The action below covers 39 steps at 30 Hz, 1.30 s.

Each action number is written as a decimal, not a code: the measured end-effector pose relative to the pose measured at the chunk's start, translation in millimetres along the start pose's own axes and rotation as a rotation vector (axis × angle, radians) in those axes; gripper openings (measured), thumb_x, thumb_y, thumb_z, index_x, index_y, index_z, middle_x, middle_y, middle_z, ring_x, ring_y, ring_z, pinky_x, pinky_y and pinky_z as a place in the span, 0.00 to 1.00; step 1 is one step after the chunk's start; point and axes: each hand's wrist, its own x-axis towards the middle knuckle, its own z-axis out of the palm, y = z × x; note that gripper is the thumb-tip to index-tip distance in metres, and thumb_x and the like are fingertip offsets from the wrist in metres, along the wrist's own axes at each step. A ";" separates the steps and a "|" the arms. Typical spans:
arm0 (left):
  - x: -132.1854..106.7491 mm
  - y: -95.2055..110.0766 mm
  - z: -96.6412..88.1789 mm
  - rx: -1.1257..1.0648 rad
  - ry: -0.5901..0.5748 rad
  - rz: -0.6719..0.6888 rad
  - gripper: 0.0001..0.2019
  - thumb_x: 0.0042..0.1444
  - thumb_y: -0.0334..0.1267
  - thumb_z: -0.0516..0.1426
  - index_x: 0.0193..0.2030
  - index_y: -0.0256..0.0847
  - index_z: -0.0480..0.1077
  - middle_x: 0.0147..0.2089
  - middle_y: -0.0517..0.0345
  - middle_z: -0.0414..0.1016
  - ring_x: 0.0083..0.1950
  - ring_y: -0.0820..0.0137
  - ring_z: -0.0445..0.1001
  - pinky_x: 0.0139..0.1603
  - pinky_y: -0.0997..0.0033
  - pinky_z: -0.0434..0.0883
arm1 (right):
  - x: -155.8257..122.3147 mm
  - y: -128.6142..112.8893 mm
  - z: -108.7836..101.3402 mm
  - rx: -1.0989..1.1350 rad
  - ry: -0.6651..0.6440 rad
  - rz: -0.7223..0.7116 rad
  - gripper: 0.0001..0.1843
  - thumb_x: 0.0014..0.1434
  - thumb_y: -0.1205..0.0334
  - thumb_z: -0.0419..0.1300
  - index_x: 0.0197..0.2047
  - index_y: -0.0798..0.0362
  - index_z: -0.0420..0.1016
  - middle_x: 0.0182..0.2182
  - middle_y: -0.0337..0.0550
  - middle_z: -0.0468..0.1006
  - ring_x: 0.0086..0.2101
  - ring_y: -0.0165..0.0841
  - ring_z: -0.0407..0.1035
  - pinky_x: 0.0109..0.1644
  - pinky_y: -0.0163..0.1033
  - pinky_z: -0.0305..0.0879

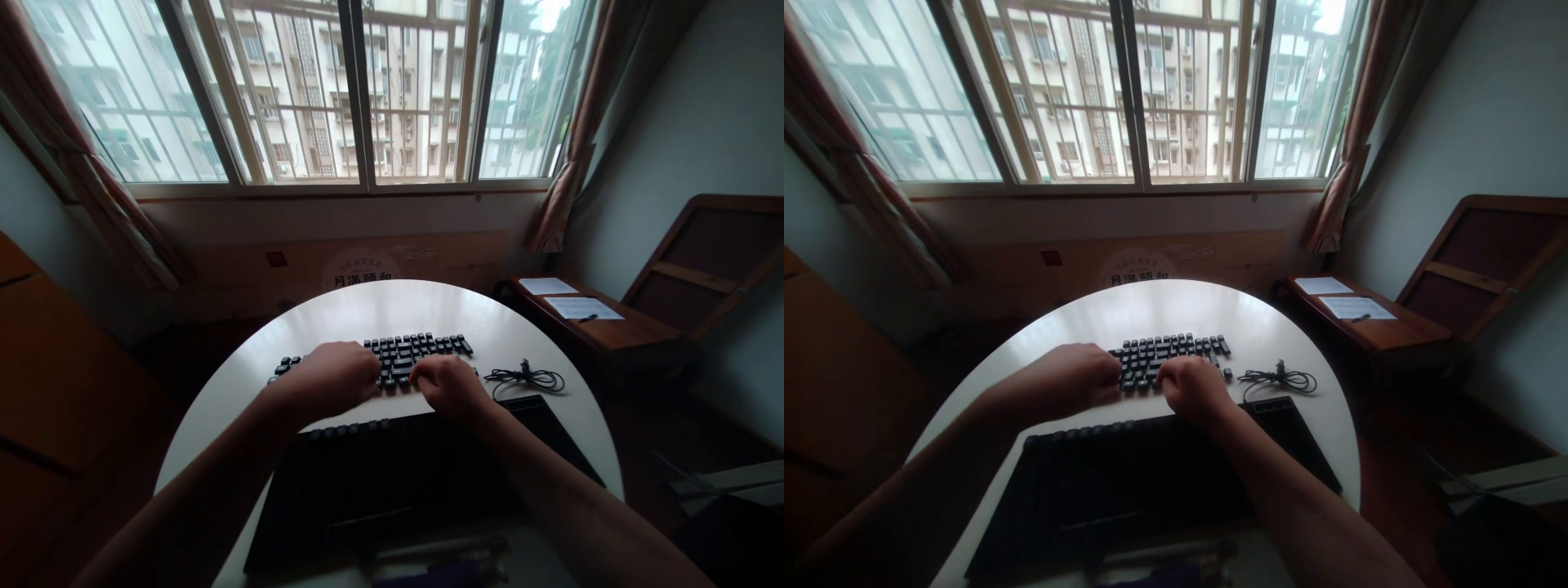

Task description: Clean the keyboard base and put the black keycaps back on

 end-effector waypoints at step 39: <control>17.5 -24.9 108.3 -0.185 0.183 0.338 0.22 0.63 0.53 0.52 0.29 0.41 0.77 0.31 0.51 0.79 0.33 0.62 0.77 0.32 0.68 0.66 | 133.3 -14.3 22.4 -0.445 -0.256 -0.153 0.11 0.60 0.65 0.61 0.42 0.49 0.84 0.39 0.41 0.83 0.40 0.36 0.75 0.44 0.36 0.66</control>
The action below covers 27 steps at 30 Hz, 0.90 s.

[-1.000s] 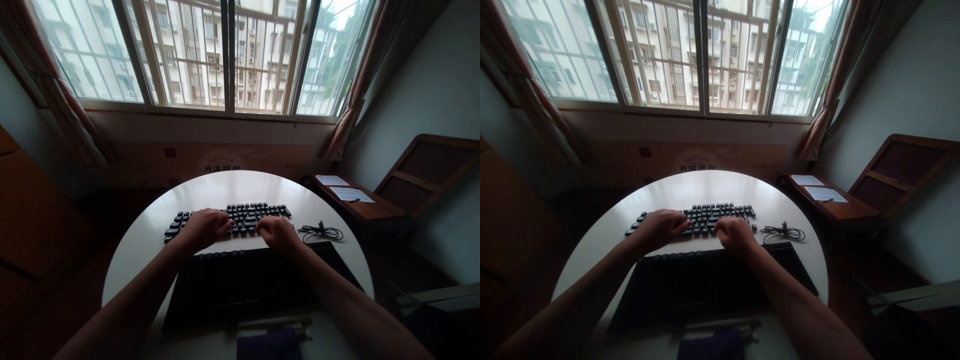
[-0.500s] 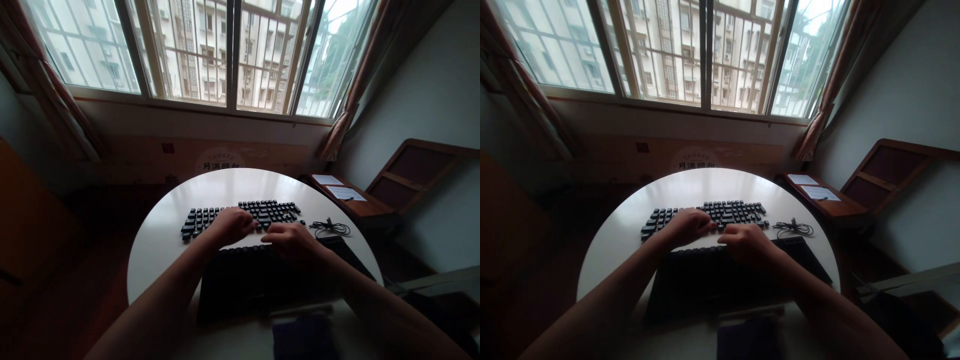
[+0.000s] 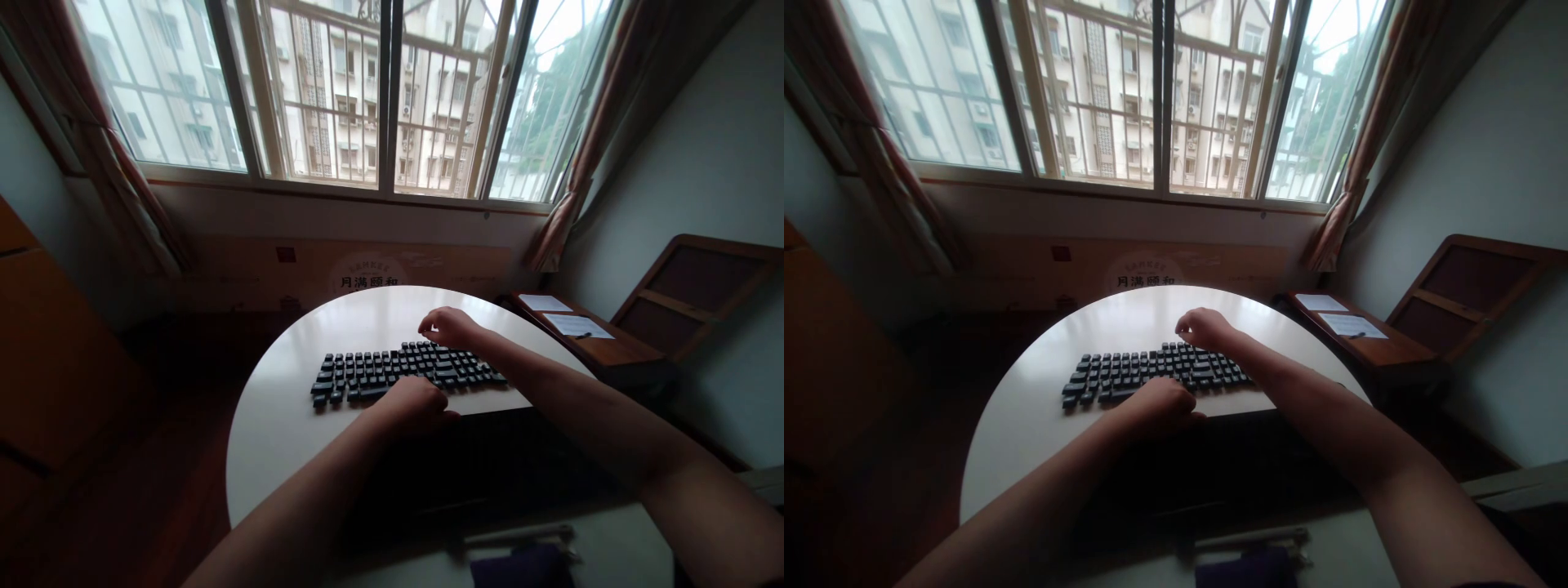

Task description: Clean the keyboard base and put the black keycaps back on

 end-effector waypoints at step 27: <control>-3.3 -4.1 -4.1 -0.044 0.092 0.063 0.23 0.67 0.50 0.49 0.29 0.40 0.76 0.33 0.53 0.80 0.35 0.63 0.78 0.33 0.68 0.67 | 65.3 -7.0 42.2 -0.063 -0.285 -0.015 0.10 0.56 0.61 0.65 0.41 0.47 0.86 0.39 0.42 0.84 0.38 0.36 0.76 0.37 0.33 0.65</control>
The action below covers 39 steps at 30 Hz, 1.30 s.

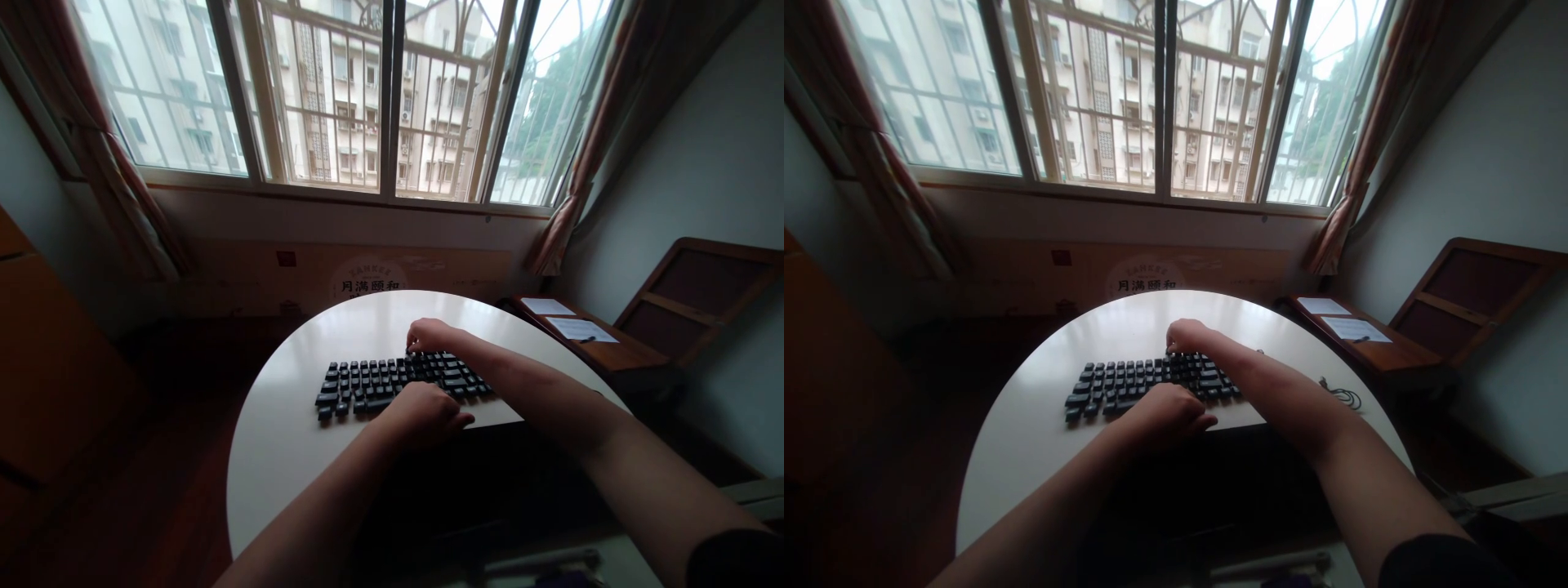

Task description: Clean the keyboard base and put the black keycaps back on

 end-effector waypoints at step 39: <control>-1.7 -12.2 -5.3 -0.135 -0.163 -0.139 0.18 0.60 0.42 0.49 0.27 0.41 0.75 0.27 0.57 0.75 0.26 0.70 0.67 0.29 0.71 0.60 | -202.0 -39.3 -3.2 0.152 0.005 -0.175 0.10 0.56 0.68 0.63 0.41 0.51 0.82 0.41 0.43 0.82 0.40 0.38 0.76 0.45 0.37 0.66</control>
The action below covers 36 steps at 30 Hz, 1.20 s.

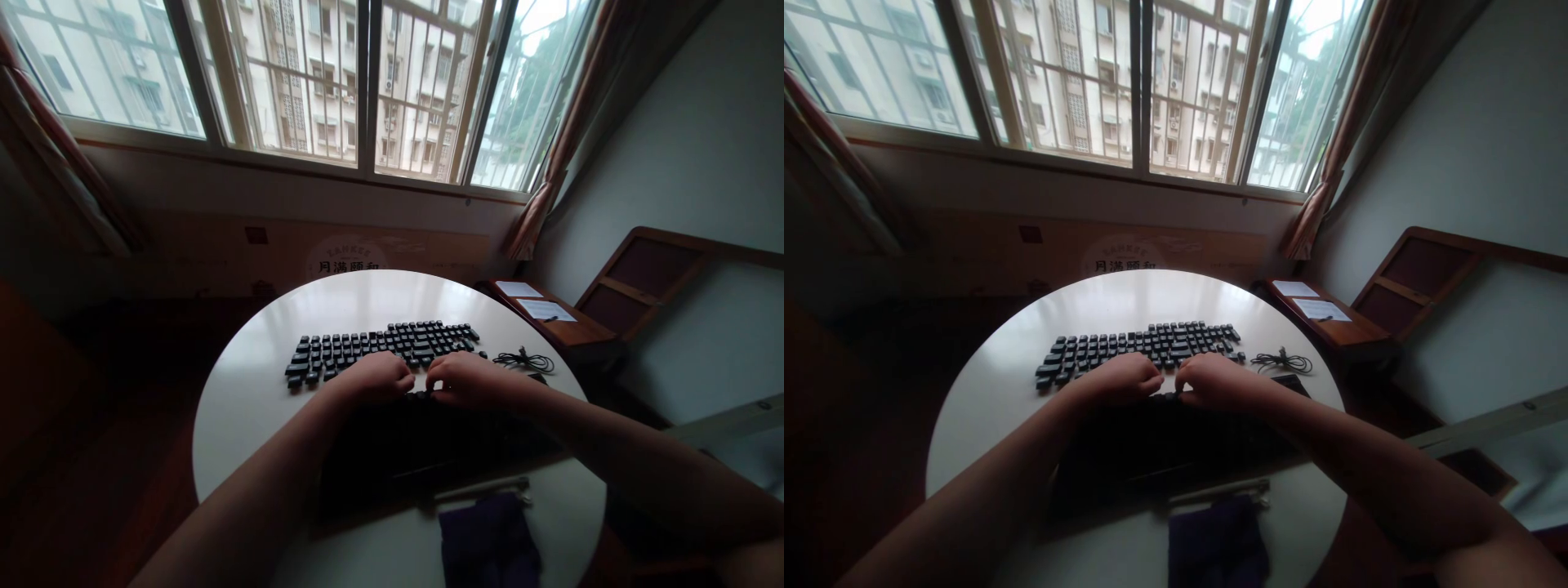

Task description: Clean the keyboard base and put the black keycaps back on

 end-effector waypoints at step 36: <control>1.9 19.7 6.8 0.193 0.089 -0.019 0.24 0.63 0.53 0.50 0.29 0.40 0.78 0.30 0.49 0.79 0.34 0.61 0.77 0.34 0.67 0.69 | 32.0 45.5 -33.2 0.008 0.267 0.201 0.16 0.55 0.70 0.58 0.40 0.48 0.85 0.37 0.39 0.83 0.36 0.33 0.75 0.41 0.35 0.65</control>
